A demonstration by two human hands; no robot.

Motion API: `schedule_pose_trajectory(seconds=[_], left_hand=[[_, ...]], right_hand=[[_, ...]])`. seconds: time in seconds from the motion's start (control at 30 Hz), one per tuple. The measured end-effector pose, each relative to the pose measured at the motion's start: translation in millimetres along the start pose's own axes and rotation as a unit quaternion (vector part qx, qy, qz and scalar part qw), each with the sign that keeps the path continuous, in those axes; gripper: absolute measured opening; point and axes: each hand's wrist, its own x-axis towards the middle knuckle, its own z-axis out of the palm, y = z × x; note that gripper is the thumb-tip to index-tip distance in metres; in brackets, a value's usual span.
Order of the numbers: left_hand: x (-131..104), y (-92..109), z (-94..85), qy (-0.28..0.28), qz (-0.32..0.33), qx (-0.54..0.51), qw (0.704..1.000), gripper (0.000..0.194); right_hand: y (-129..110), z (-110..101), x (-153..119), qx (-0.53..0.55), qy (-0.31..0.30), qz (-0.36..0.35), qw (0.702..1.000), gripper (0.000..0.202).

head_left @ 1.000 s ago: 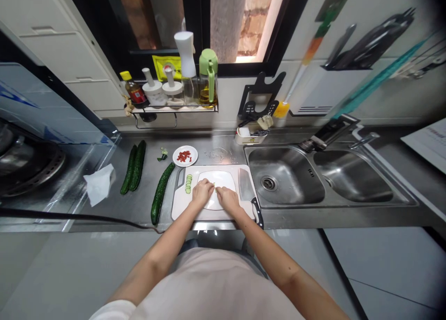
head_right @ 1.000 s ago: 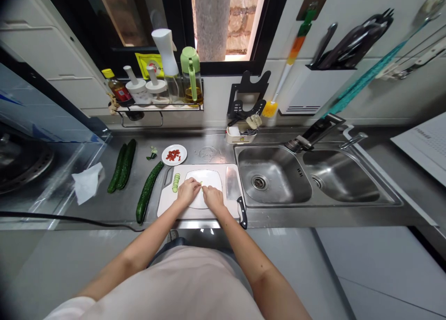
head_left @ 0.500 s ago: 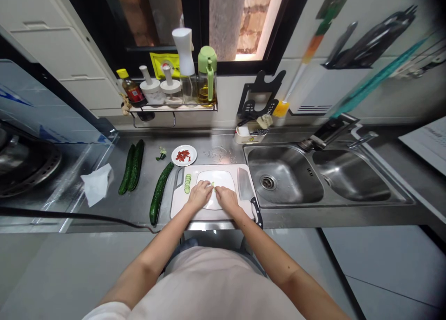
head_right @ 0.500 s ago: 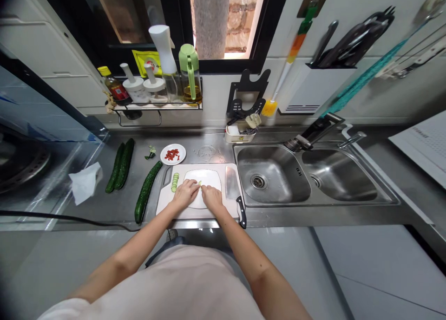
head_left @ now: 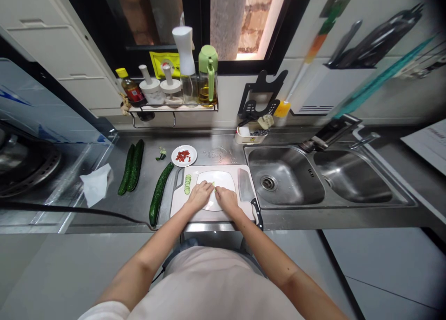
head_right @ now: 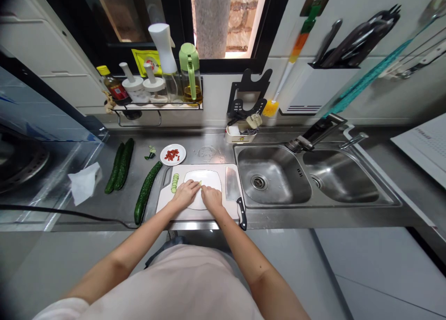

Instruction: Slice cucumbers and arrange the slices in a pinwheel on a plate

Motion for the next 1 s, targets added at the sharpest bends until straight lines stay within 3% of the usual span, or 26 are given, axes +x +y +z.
schedule_pose_trajectory(seconds=[0.6, 1.0], left_hand=[[34, -13, -7.6, -0.019, -0.057, 0.008, 0.998, 0.032], [38, -16, -5.4, -0.001, -0.066, -0.014, 0.998, 0.032]], right_hand=[[2, -12, 39, 0.004, 0.004, 0.029, 1.0, 0.035], [2, -15, 44, -0.001, -0.013, 0.025, 1.0, 0.038]])
